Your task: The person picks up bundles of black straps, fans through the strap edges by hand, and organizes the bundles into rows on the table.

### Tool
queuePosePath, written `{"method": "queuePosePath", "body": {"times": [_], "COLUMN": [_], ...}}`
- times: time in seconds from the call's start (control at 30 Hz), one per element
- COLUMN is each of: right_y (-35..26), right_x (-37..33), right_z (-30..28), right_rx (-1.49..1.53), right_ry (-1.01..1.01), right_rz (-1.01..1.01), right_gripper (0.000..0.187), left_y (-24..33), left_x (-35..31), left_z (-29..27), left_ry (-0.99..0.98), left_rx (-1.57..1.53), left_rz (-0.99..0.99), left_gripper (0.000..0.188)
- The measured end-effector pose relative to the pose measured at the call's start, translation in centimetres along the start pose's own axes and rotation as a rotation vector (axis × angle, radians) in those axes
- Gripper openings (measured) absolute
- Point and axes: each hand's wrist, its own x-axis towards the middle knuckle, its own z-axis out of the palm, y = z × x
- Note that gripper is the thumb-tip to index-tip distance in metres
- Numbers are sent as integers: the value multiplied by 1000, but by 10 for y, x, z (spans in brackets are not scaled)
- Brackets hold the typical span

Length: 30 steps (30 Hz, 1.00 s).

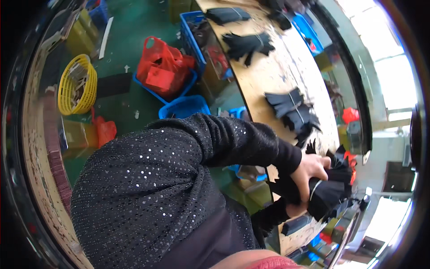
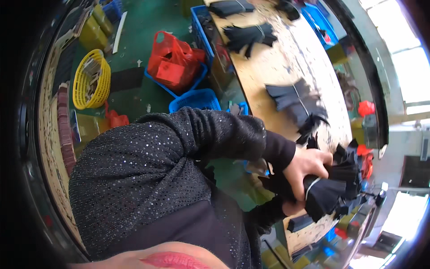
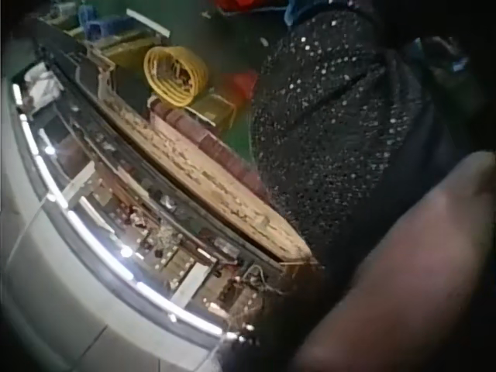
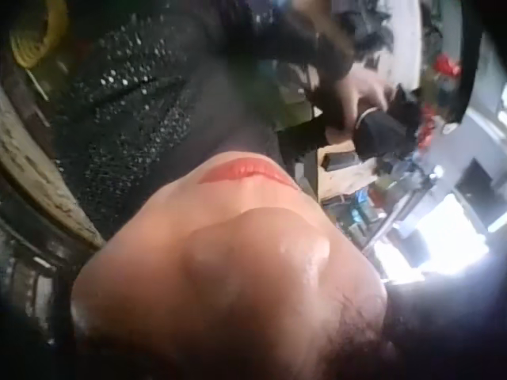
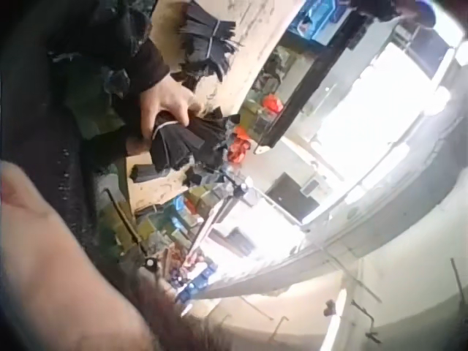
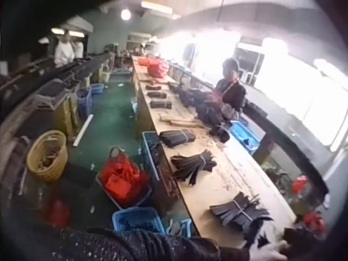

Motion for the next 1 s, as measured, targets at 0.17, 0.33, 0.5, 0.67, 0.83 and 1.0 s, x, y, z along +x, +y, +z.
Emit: {"method": "queuePosePath", "body": {"times": [0.17, 0.33, 0.5, 0.67, 0.83, 1.0], "right_y": [62, 162, 249, 315, 352, 375], "right_x": [-12, -30, -59, -81, -74, -48], "right_z": [87, 197, 316, 412, 481, 531], "right_rx": [-45, 6, 91, 201, -20, -52], "right_ry": [-174, -432, -687, -959, -762, -807], "right_rz": [27, 114, 220, 278, 286, 117], "right_gripper": [53, 52, 51, 50, 47, 41], "left_y": [88, 174, 250, 293, 311, 275], "left_x": [-69, -186, -296, -343, -366, -363], "left_z": [-112, -209, -290, -353, -423, -488], "left_ry": [145, 316, 479, 560, 581, 500], "left_rx": [383, 563, 818, 924, 950, 920], "left_rz": [129, -124, -374, -557, -674, -758], "left_gripper": [53, 50, 62, 61, 61, 69]}}
